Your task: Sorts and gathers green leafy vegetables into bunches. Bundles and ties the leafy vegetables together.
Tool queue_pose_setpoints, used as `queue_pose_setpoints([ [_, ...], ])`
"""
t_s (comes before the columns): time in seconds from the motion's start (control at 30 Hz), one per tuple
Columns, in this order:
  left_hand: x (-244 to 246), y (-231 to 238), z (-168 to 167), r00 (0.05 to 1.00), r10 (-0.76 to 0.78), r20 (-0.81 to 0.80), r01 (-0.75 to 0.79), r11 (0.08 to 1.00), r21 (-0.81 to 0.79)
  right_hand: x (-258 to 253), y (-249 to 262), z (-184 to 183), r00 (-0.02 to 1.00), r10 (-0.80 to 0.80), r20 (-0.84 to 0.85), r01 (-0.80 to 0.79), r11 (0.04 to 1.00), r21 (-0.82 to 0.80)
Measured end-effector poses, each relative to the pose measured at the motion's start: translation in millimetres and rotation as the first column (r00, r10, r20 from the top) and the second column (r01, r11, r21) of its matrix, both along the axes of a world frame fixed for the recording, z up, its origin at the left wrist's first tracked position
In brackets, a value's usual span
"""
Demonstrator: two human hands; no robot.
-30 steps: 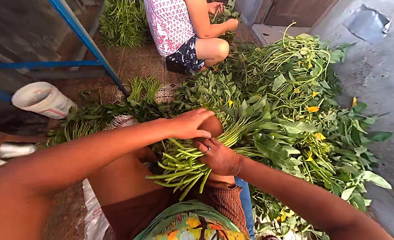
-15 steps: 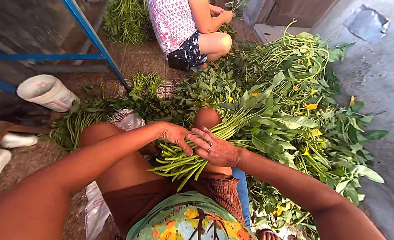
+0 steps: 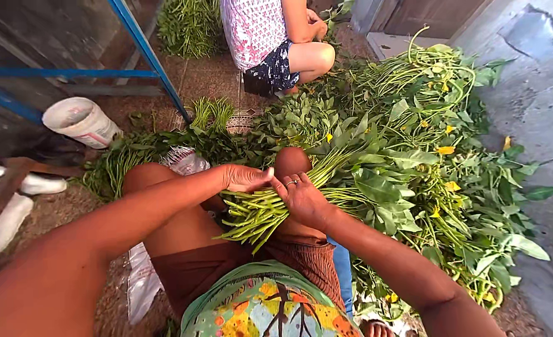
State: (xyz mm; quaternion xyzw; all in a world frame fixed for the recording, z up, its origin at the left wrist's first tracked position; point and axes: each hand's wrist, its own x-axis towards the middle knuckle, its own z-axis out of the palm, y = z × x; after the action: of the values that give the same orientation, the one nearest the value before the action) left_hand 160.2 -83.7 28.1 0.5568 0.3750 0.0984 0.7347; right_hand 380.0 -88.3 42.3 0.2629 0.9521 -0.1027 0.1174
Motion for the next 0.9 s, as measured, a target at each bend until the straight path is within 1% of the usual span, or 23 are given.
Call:
queue_pose_setpoints([
  [0.03, 4, -2, 2, 0.999, 0.012, -0.031, -0.012, 1.0, 0.007, 0, -3, -6, 0.999, -0.008, -0.035, 0.009, 0.999, 0.034],
  [0.07, 12, -6, 8, 0.991, 0.024, -0.132, -0.015, 0.997, 0.072, -1, -6, -11, 0.998, -0.015, -0.057, 0.019, 0.998, 0.068],
  [0.1, 23, -8, 16, 0.962, 0.002, -0.274, 0.037, 0.99, 0.135, -2, -9, -14, 0.998, -0.032, -0.049, 0.036, 0.995, 0.096],
  [0.13, 34, -9, 23, 0.911, -0.03, -0.412, 0.104, 0.982, 0.159, -2, -12, -18, 0.997, -0.039, -0.074, 0.049, 0.988, 0.143],
  [0.17, 41, -8, 24, 0.865, -0.053, -0.499, 0.163, 0.97, 0.181, -1, -15, -25, 0.99, -0.045, -0.131, 0.07, 0.978, 0.195],
  [0.2, 46, -8, 24, 0.834, -0.053, -0.549, 0.194, 0.96, 0.202, 1, -16, -31, 0.977, -0.042, -0.211, 0.097, 0.962, 0.257],
  [0.27, 53, -2, 30, 0.819, -0.018, -0.573, 0.21, 0.94, 0.269, 5, -12, -41, 0.921, -0.022, -0.389, 0.178, 0.912, 0.369],
  [0.33, 59, 9, 44, 0.815, 0.029, -0.579, 0.217, 0.911, 0.351, 9, 0, -43, 0.849, 0.016, -0.527, 0.261, 0.856, 0.446],
  [0.37, 63, 17, 53, 0.797, 0.048, -0.602, 0.246, 0.884, 0.397, 10, 8, -43, 0.816, 0.033, -0.577, 0.307, 0.821, 0.482],
  [0.43, 71, 33, 69, 0.701, 0.084, -0.708, 0.349, 0.825, 0.444, 7, 25, -47, 0.764, 0.058, -0.642, 0.412, 0.723, 0.555],
  [0.5, 74, 48, 76, 0.589, 0.116, -0.799, 0.437, 0.786, 0.436, -1, 40, -56, 0.706, 0.037, -0.707, 0.512, 0.663, 0.546],
  [0.53, 72, 54, 72, 0.556, 0.127, -0.821, 0.468, 0.769, 0.436, -6, 45, -64, 0.671, 0.028, -0.741, 0.551, 0.65, 0.524],
  [0.6, 68, 64, 59, 0.527, 0.157, -0.835, 0.494, 0.743, 0.451, -15, 50, -76, 0.622, -0.001, -0.783, 0.603, 0.639, 0.478],
  [0.67, 68, 67, 57, 0.479, 0.141, -0.866, 0.535, 0.736, 0.415, -21, 44, -81, 0.597, -0.066, -0.799, 0.642, 0.636, 0.428],
  [0.73, 72, 69, 59, 0.424, 0.115, -0.898, 0.586, 0.722, 0.369, -26, 33, -79, 0.603, -0.16, -0.782, 0.664, 0.644, 0.38],
  [0.83, 73, 74, 64, 0.325, 0.091, -0.941, 0.697, 0.65, 0.303, -33, 27, -74, 0.612, -0.268, -0.744, 0.675, 0.668, 0.314],
  [0.87, 73, 74, 64, 0.309, 0.09, -0.947, 0.722, 0.627, 0.295, -31, 23, -70, 0.623, -0.308, -0.719, 0.668, 0.688, 0.284],
  [0.9, 74, 73, 62, 0.311, 0.1, -0.945, 0.733, 0.608, 0.305, -26, 19, -58, 0.644, -0.369, -0.67, 0.642, 0.736, 0.212],
])
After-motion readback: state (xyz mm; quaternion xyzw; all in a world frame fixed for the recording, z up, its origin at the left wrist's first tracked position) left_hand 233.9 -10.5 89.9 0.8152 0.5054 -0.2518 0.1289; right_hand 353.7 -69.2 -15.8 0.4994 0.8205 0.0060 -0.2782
